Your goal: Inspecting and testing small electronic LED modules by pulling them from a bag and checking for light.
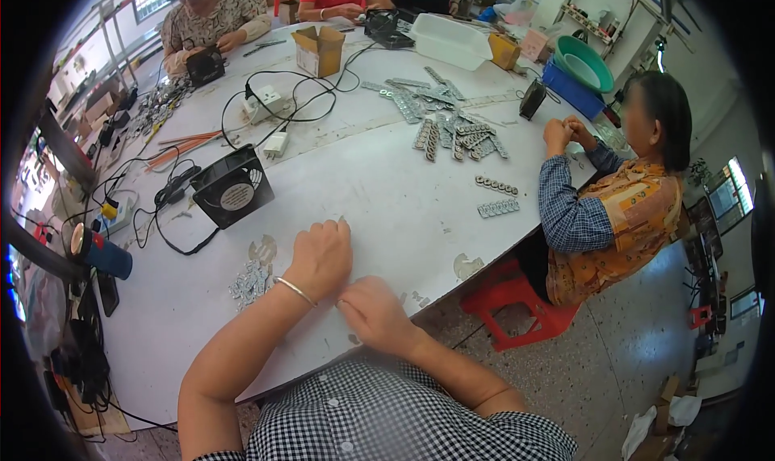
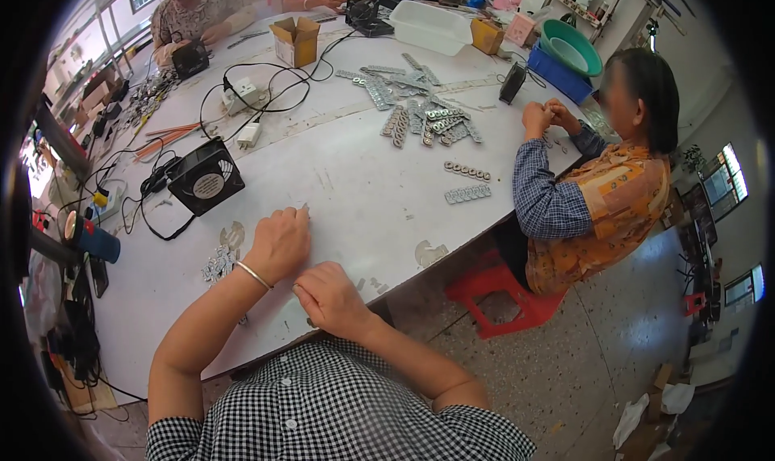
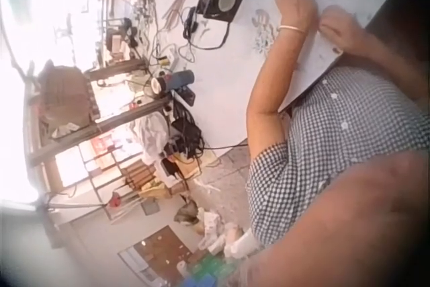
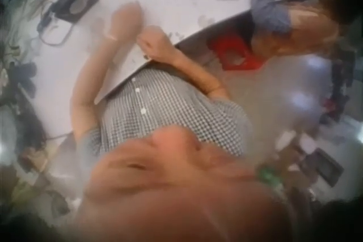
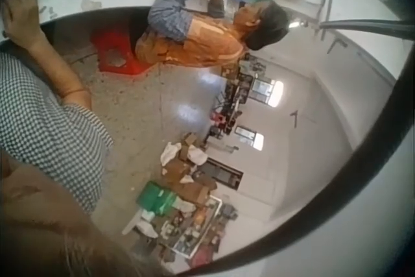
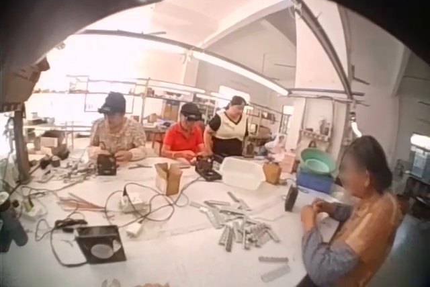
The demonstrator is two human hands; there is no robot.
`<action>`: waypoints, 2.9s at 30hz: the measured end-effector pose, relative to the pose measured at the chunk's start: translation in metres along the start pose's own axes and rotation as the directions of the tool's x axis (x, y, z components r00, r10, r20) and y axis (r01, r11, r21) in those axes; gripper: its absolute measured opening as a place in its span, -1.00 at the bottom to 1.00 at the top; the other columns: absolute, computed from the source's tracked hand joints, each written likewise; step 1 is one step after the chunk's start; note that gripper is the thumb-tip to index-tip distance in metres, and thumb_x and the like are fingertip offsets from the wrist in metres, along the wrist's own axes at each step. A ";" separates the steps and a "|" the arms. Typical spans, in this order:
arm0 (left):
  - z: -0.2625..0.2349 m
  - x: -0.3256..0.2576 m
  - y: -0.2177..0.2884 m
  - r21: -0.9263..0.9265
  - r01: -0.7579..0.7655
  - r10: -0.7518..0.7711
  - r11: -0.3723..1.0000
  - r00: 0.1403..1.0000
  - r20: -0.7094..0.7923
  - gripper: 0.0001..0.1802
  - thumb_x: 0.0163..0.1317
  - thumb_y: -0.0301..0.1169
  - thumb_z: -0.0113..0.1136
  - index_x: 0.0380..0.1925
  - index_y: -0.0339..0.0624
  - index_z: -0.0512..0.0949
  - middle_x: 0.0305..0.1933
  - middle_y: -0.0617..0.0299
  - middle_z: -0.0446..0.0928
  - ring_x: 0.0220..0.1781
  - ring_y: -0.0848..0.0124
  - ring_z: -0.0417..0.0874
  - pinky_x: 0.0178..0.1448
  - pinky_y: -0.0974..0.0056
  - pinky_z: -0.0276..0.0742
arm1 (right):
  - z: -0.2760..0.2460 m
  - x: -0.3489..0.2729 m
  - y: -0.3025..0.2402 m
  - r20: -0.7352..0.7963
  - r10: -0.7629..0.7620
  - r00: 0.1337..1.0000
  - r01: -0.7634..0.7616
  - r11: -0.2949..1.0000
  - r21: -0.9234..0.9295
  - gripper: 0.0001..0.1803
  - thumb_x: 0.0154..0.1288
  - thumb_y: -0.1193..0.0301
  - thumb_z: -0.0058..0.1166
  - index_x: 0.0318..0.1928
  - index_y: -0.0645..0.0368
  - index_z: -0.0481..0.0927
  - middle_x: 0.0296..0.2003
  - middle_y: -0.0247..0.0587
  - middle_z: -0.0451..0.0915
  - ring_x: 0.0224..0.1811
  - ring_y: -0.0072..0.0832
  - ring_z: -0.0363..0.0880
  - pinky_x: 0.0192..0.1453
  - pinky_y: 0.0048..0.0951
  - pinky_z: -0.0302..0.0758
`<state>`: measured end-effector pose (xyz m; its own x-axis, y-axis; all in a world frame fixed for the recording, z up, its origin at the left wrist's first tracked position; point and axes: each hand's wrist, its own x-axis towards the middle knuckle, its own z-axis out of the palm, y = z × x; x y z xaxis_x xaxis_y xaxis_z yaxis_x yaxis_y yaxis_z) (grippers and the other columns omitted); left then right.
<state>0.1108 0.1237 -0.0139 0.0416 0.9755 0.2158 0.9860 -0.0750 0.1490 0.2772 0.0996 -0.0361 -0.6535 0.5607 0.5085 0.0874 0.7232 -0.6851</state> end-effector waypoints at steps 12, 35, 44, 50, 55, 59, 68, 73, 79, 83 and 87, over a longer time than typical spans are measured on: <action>-0.067 -0.047 -0.046 -0.938 0.325 -0.287 0.117 0.916 0.282 -0.78 0.46 -0.26 0.03 -0.14 -0.19 0.51 -0.44 0.29 0.52 -0.48 0.46 0.57 -0.39 0.32 0.52 | -0.001 0.002 -0.007 -0.100 -0.020 0.995 0.020 1.000 -0.002 -0.91 0.29 0.53 0.07 -0.26 0.28 0.61 -0.34 -0.11 0.62 -0.29 -0.15 0.56 -0.15 -0.25 0.49; -0.094 -0.126 -0.063 -0.959 0.268 -0.302 0.087 0.925 0.231 -0.76 0.39 -0.49 0.11 0.01 -0.36 0.54 -0.24 0.33 0.59 -0.34 0.61 0.57 -0.22 0.44 0.58 | -0.001 0.084 -0.040 0.217 0.255 0.942 -0.316 0.892 0.323 -0.79 0.47 0.45 0.01 -0.08 0.35 0.63 -0.29 -0.24 0.67 -0.31 -0.60 0.55 -0.18 -0.55 0.52; -0.094 -0.125 -0.063 -0.891 0.276 -0.244 0.360 0.950 0.196 -0.85 0.32 -0.53 0.19 -0.16 -0.36 0.60 -0.31 0.30 0.58 -0.37 0.61 0.57 -0.24 0.44 0.55 | 0.005 0.115 -0.043 0.285 0.116 0.951 -0.182 0.960 0.215 -0.80 0.43 0.44 0.07 -0.13 0.33 0.66 -0.35 -0.31 0.68 -0.39 -0.67 0.49 -0.27 -0.59 0.45; -0.097 -0.120 -0.063 -0.857 0.310 -0.222 0.413 0.946 0.235 -0.89 0.29 -0.54 0.19 -0.24 -0.37 0.60 -0.39 0.30 0.57 -0.39 0.59 0.57 -0.26 0.41 0.55 | -0.001 0.115 -0.048 0.371 0.193 0.908 -0.287 0.933 0.217 -0.79 0.42 0.42 0.07 -0.15 0.34 0.66 -0.40 -0.29 0.66 -0.42 -0.61 0.48 -0.30 -0.53 0.44; -0.096 -0.116 -0.067 -0.852 0.356 -0.223 0.385 0.931 0.289 -0.90 0.29 -0.53 0.19 -0.26 -0.38 0.59 -0.41 0.29 0.58 -0.41 0.59 0.56 -0.29 0.41 0.53 | 0.001 0.111 -0.045 0.363 0.096 0.927 -0.177 0.964 0.198 -0.80 0.40 0.44 0.07 -0.18 0.34 0.66 -0.47 -0.31 0.61 -0.46 -0.64 0.43 -0.35 -0.54 0.40; -0.096 -0.113 -0.067 -0.794 0.281 -0.180 0.539 0.959 0.217 -0.88 0.28 -0.51 0.20 -0.33 -0.40 0.60 -0.46 0.27 0.57 -0.44 0.58 0.56 -0.32 0.42 0.52 | -0.002 0.117 -0.044 0.484 0.165 0.859 -0.253 0.960 0.122 -0.81 0.39 0.45 0.05 -0.19 0.34 0.65 -0.47 -0.28 0.61 -0.46 -0.61 0.43 -0.35 -0.51 0.40; -0.094 -0.103 -0.073 -0.814 0.327 -0.212 0.480 0.944 0.254 -0.75 0.14 -0.37 0.21 -0.44 -0.43 0.56 -0.63 -0.04 0.42 -0.60 0.31 0.38 -0.43 0.21 0.38 | 0.000 0.126 -0.040 0.527 0.116 0.842 -0.170 0.984 0.055 -0.80 0.38 0.44 0.01 -0.29 0.35 0.60 -0.57 -0.23 0.51 -0.50 -0.57 0.39 -0.38 -0.45 0.38; -0.092 -0.100 -0.082 -0.739 0.349 -0.139 0.577 0.933 0.333 -0.86 0.21 -0.48 0.26 -0.37 -0.39 0.62 -0.52 0.31 0.56 -0.53 0.61 0.59 -0.42 0.46 0.50 | 0.003 0.128 -0.037 0.617 0.209 0.759 -0.309 0.949 0.059 -0.77 0.38 0.40 -0.01 -0.32 0.32 0.59 -0.59 -0.29 0.46 -0.52 -0.60 0.35 -0.39 -0.46 0.36; -0.093 -0.102 -0.087 -0.768 0.380 -0.157 0.515 0.923 0.352 -0.85 0.23 -0.45 0.26 -0.36 -0.38 0.64 -0.56 0.32 0.56 -0.54 0.61 0.58 -0.43 0.46 0.50 | 0.004 0.133 -0.037 0.630 0.116 0.768 -0.183 0.982 0.042 -0.79 0.38 0.41 0.02 -0.33 0.29 0.60 -0.57 -0.36 0.51 -0.52 -0.65 0.37 -0.41 -0.51 0.36; -0.098 -0.100 -0.086 -0.783 0.399 -0.197 0.477 0.917 0.347 -0.77 0.19 -0.37 0.26 -0.41 -0.38 0.63 -0.61 0.22 0.54 -0.57 0.55 0.51 -0.44 0.38 0.46 | 0.014 0.129 -0.037 0.544 0.188 0.817 -0.306 0.942 0.135 -0.80 0.39 0.41 0.02 -0.30 0.28 0.60 -0.54 -0.36 0.56 -0.51 -0.67 0.45 -0.41 -0.55 0.42; -0.099 -0.100 -0.093 -0.778 0.368 -0.195 0.509 0.930 0.312 -0.71 0.16 -0.31 0.25 -0.51 -0.39 0.58 -0.66 0.18 0.51 -0.60 0.51 0.48 -0.46 0.32 0.43 | 0.013 0.136 -0.041 0.565 0.231 0.792 -0.389 0.904 0.176 -0.79 0.41 0.39 0.02 -0.27 0.28 0.61 -0.51 -0.35 0.60 -0.50 -0.68 0.53 -0.38 -0.57 0.50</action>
<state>-0.0008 0.0131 0.0465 -0.1032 0.9862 -0.1296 0.3910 0.1600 0.9064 0.1750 0.1406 0.0540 -0.9221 0.3838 -0.0498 0.2009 0.3648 -0.9092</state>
